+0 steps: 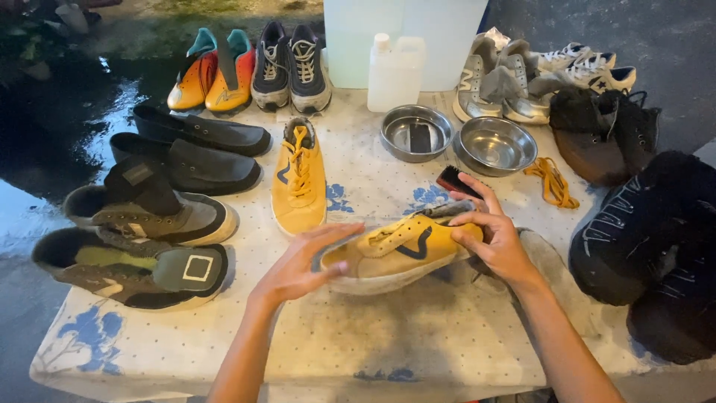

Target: The person cleans a yellow sneaker by first wiping the sole with a cloth, then scrubbing the upper and sides with a brush dipped in water. The shoe is held and rotated to access different areas during the cleaning process.

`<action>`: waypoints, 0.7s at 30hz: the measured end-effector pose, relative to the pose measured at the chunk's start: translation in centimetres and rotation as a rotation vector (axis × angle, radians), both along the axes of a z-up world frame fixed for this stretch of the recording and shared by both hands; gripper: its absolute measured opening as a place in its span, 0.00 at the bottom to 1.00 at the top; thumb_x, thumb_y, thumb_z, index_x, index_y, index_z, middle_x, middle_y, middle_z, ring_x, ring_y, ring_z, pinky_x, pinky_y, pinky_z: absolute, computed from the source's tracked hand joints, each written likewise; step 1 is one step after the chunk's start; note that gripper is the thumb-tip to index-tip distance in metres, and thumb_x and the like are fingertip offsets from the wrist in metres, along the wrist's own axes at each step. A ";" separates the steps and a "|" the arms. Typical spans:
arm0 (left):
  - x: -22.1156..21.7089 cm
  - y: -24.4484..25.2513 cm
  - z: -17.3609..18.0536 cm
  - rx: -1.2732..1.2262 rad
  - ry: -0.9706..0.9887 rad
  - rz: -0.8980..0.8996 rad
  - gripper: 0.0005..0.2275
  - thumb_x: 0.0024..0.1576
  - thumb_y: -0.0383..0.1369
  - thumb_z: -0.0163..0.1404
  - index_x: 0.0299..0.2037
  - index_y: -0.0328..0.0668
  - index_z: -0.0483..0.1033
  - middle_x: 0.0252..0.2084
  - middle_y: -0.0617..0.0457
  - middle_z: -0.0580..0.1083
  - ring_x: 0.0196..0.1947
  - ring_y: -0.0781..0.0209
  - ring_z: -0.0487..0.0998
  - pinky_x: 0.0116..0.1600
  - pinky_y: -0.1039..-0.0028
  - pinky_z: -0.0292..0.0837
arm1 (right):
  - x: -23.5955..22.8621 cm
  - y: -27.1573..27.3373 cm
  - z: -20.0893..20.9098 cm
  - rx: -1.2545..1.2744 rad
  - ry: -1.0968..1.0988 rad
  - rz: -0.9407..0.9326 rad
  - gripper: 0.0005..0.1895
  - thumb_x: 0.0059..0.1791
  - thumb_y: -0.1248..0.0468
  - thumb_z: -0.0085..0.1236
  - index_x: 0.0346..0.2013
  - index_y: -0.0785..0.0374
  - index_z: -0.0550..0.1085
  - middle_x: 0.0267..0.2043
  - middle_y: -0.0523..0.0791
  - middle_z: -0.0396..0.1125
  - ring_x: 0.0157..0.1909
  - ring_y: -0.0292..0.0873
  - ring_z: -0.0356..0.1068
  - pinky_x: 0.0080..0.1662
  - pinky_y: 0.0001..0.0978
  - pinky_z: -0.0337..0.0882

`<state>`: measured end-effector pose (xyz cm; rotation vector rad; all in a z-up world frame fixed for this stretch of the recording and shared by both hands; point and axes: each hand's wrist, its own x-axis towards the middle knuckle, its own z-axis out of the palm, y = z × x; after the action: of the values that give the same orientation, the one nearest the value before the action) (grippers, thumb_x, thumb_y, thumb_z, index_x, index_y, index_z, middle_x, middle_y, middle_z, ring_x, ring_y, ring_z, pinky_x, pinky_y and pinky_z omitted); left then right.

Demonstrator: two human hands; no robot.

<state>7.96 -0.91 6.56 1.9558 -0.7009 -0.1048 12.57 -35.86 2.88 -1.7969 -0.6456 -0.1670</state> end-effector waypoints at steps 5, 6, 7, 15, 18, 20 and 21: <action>2.8 -1.9 0.4 -0.067 0.119 -0.070 0.26 0.59 0.43 0.47 0.67 0.41 0.68 0.54 0.39 0.79 0.60 0.38 0.75 0.66 0.48 0.67 | 1.5 1.5 1.6 -0.067 0.038 0.066 0.11 0.47 0.64 0.64 0.37 0.71 0.78 0.76 0.55 0.45 0.69 0.62 0.60 0.68 0.57 0.55; 3.6 -2.3 0.5 -0.048 0.188 -0.101 0.27 0.58 0.38 0.50 0.69 0.41 0.65 0.53 0.38 0.79 0.58 0.39 0.77 0.66 0.49 0.69 | 2.0 1.9 1.9 -0.104 0.065 0.071 0.13 0.46 0.62 0.66 0.38 0.71 0.78 0.76 0.55 0.44 0.68 0.64 0.60 0.68 0.60 0.54; 4.3 -2.8 0.2 -0.047 0.191 -0.100 0.27 0.58 0.38 0.50 0.69 0.41 0.65 0.53 0.38 0.79 0.58 0.39 0.77 0.66 0.49 0.69 | 2.7 2.1 1.3 -0.104 0.068 0.072 0.13 0.46 0.62 0.66 0.38 0.71 0.78 0.76 0.55 0.44 0.68 0.64 0.60 0.68 0.60 0.54; 7.5 -3.7 -2.4 -0.178 0.510 -0.128 0.41 0.52 0.32 0.63 0.76 0.51 0.53 0.45 0.51 0.71 0.42 0.65 0.74 0.56 0.75 0.73 | 6.1 2.9 -0.6 -0.282 0.135 -0.024 0.13 0.44 0.59 0.69 0.39 0.61 0.81 0.72 0.52 0.55 0.68 0.62 0.60 0.69 0.55 0.54; 5.6 -3.6 3.8 -0.033 0.459 -0.267 0.35 0.53 0.28 0.58 0.73 0.53 0.59 0.72 0.37 0.61 0.74 0.28 0.53 0.72 0.39 0.49 | 6.3 3.1 -0.2 -0.334 0.147 -0.061 0.13 0.44 0.55 0.69 0.39 0.56 0.81 0.71 0.48 0.58 0.67 0.57 0.63 0.68 0.53 0.57; 6.0 -3.6 3.1 -0.045 0.497 -0.226 0.30 0.53 0.30 0.59 0.69 0.48 0.66 0.68 0.34 0.65 0.70 0.29 0.60 0.71 0.42 0.54 | 6.3 3.6 0.5 -0.339 0.156 -0.069 0.11 0.45 0.57 0.68 0.39 0.57 0.81 0.70 0.49 0.59 0.67 0.59 0.63 0.67 0.54 0.57; 6.2 -3.6 2.8 -0.056 0.532 -0.186 0.26 0.53 0.33 0.60 0.64 0.44 0.72 0.64 0.32 0.70 0.67 0.30 0.67 0.70 0.46 0.58 | 6.3 3.9 0.9 -0.344 0.164 -0.077 0.10 0.45 0.58 0.68 0.39 0.58 0.81 0.69 0.50 0.60 0.66 0.62 0.63 0.67 0.56 0.57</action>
<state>14.19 -4.53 9.32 1.6975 -0.5186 -0.6841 18.90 -31.97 3.75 -2.1417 -0.5095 0.0439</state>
